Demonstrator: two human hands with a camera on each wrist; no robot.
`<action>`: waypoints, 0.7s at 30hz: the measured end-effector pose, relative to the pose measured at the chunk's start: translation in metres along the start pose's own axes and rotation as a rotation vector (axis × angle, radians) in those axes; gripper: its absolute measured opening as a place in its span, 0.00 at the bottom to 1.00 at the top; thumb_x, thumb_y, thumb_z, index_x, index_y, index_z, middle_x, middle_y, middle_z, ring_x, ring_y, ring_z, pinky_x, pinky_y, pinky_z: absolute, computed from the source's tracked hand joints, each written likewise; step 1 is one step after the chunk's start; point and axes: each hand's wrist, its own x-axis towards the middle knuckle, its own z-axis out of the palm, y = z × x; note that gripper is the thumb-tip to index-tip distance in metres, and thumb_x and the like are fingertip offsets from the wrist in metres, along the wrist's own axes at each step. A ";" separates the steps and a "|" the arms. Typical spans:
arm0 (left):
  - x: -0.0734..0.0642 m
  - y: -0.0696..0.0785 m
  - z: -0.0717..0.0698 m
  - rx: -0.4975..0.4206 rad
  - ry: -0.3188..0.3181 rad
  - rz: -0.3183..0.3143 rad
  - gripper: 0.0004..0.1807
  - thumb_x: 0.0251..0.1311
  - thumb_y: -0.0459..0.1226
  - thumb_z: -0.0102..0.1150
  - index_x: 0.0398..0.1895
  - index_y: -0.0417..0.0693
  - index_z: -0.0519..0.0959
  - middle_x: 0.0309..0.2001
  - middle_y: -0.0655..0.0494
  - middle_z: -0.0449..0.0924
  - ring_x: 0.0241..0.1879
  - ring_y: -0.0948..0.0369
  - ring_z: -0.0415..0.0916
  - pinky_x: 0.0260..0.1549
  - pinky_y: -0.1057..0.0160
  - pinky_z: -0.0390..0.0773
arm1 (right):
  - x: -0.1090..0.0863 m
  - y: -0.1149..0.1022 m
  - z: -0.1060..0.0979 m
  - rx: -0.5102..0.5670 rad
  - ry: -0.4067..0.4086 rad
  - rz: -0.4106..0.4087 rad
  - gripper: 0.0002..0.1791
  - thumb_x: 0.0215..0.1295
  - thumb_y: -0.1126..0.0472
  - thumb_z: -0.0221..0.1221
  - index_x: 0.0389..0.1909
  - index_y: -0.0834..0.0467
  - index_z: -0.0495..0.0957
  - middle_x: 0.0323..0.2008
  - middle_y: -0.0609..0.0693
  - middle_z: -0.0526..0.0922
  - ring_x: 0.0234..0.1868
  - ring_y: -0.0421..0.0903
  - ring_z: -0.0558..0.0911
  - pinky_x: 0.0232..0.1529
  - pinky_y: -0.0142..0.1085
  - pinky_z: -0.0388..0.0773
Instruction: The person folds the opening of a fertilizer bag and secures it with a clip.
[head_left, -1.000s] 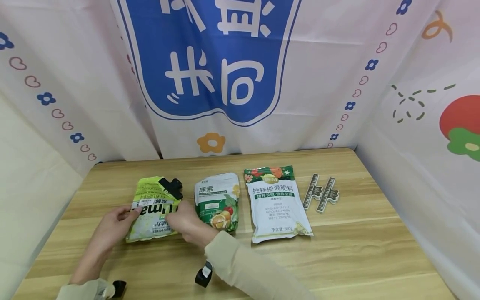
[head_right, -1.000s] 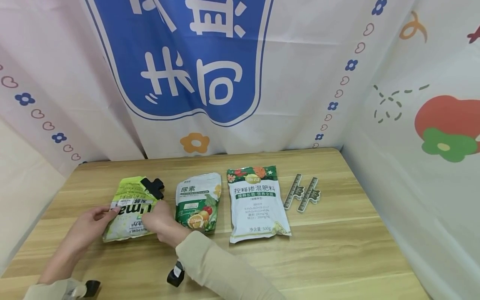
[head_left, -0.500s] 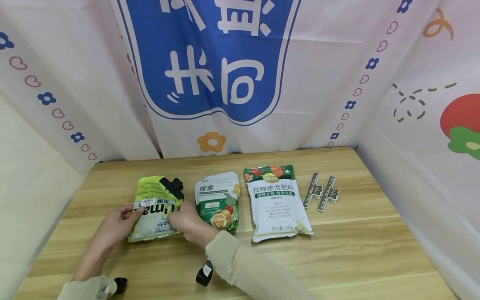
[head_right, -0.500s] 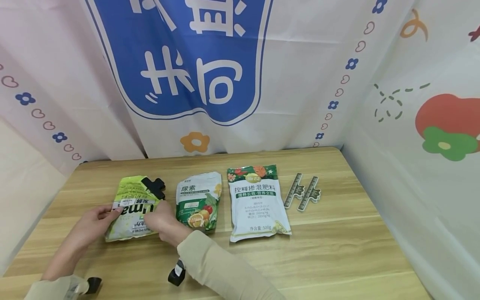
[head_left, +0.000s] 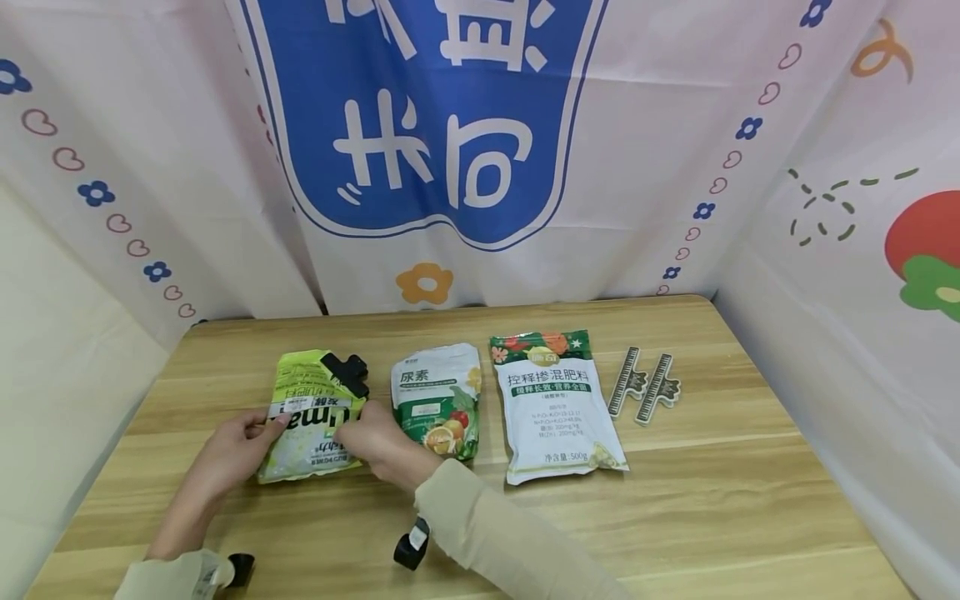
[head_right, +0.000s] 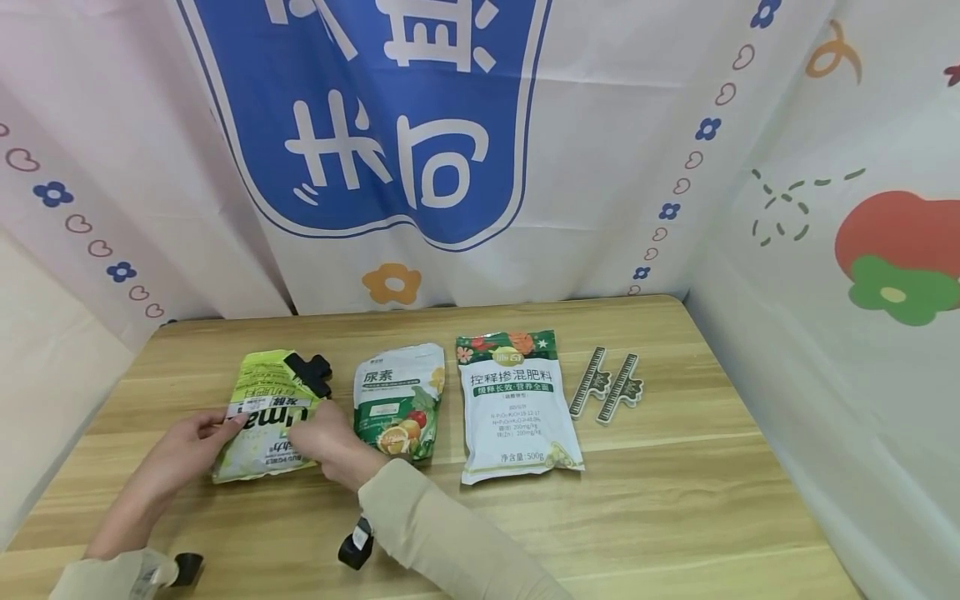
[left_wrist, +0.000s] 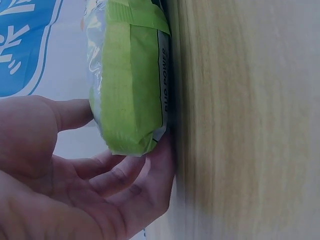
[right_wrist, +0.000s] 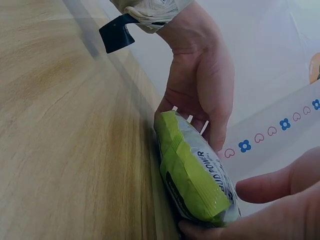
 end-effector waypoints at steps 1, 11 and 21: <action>0.000 0.000 0.000 0.007 0.000 0.002 0.45 0.80 0.61 0.39 0.75 0.26 0.62 0.60 0.30 0.77 0.54 0.46 0.79 0.39 0.63 0.76 | 0.000 0.000 0.000 0.015 -0.009 0.003 0.15 0.65 0.76 0.60 0.52 0.69 0.75 0.45 0.58 0.80 0.45 0.51 0.79 0.49 0.46 0.77; 0.000 -0.001 -0.001 0.014 0.002 0.014 0.46 0.80 0.61 0.39 0.75 0.25 0.62 0.61 0.29 0.77 0.55 0.46 0.78 0.41 0.63 0.76 | 0.001 0.002 -0.003 0.117 -0.093 -0.020 0.12 0.70 0.70 0.61 0.52 0.64 0.81 0.45 0.53 0.86 0.51 0.49 0.85 0.62 0.49 0.80; 0.000 0.001 -0.001 -0.018 0.003 -0.007 0.46 0.81 0.60 0.38 0.77 0.24 0.57 0.63 0.27 0.75 0.56 0.44 0.78 0.40 0.64 0.76 | -0.006 -0.006 -0.010 0.107 -0.068 -0.024 0.14 0.70 0.66 0.63 0.52 0.67 0.79 0.55 0.54 0.81 0.55 0.47 0.77 0.64 0.46 0.73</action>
